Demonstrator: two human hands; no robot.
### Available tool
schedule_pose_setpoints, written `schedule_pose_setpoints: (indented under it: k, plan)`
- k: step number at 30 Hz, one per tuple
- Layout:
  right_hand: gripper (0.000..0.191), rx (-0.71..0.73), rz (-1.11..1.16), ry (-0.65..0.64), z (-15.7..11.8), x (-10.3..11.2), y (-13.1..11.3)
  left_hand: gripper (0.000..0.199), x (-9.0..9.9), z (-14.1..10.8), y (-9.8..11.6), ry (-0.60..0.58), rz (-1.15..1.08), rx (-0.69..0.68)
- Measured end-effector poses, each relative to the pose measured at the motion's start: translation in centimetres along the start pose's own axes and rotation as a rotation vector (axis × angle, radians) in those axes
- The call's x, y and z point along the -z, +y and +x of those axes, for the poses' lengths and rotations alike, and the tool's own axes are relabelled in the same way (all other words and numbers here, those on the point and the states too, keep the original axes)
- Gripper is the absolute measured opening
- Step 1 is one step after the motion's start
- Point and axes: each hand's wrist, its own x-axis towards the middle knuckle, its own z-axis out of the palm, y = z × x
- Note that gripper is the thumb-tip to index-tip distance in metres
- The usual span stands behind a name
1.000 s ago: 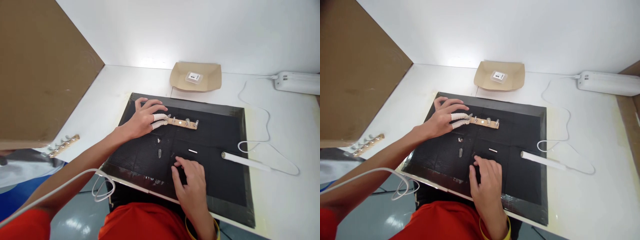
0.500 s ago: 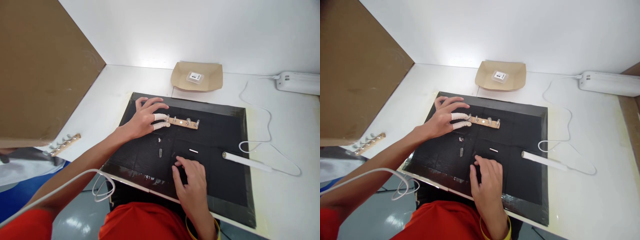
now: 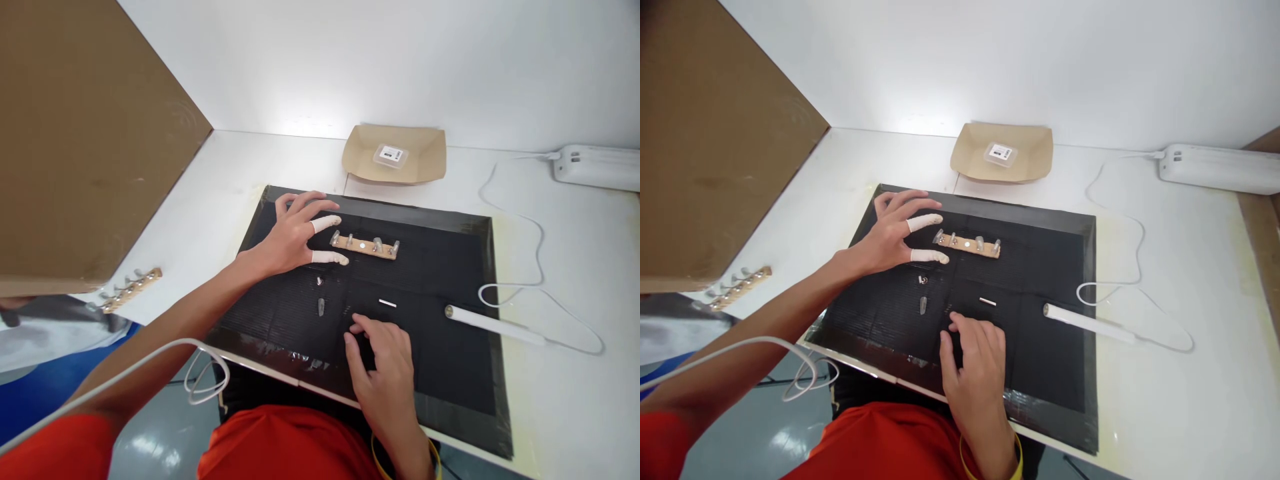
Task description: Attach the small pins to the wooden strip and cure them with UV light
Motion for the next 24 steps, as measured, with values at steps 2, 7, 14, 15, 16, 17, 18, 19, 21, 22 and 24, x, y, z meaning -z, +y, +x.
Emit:
schedule_pose_setpoints:
  k: [2, 7, 14, 15, 16, 17, 18, 19, 21, 22, 24]
  plan:
    - [0.018, 0.003, -0.004, 0.004, 0.0, 0.0, 0.0, 0.063, 0.2, 0.1, -0.2, -0.047, -0.024, 0.007]
    - [0.018, -0.001, -0.011, -0.01, 0.0, 0.1, -0.1, 0.054, 0.8, 0.8, -1.5, -0.249, -0.138, -0.005]
    - [0.019, -0.005, -0.001, -0.015, 0.1, 0.1, -0.1, 0.04, 1.4, 2.3, -2.8, -0.391, -0.203, -0.053]
    - [0.019, -0.001, 0.001, -0.012, 0.1, 0.1, -0.1, 0.038, 1.5, 2.5, -2.8, -0.393, -0.205, -0.061]
    - [0.019, 0.002, 0.002, -0.008, 0.1, 0.1, -0.1, 0.036, 1.5, 2.7, -2.8, -0.397, -0.207, -0.068]
    - [0.02, 0.003, 0.001, -0.005, 0.2, 0.1, -0.1, 0.034, 1.6, 2.8, -2.8, -0.402, -0.209, -0.074]
    - [0.02, 0.006, 0.001, -0.003, 0.2, 0.1, 0.0, 0.032, 1.7, 2.9, -2.8, -0.404, -0.21, -0.078]
    - [0.02, 0.009, 0.002, -0.001, 0.2, 0.1, 0.0, 0.029, 1.7, 3.0, -2.7, -0.405, -0.21, -0.082]
    - [0.019, 0.011, 0.002, -0.001, 0.2, 0.1, -0.1, 0.026, 1.8, 3.1, -2.6, -0.405, -0.21, -0.089]
    - [0.019, 0.01, 0.002, -0.002, 0.3, 0.1, -0.1, 0.025, 1.8, 3.2, -2.5, -0.396, -0.211, -0.088]
    - [0.018, 0.006, 0.0, -0.008, 0.3, 0.1, -0.1, 0.025, 1.7, 3.2, -2.4, -0.365, -0.215, -0.074]
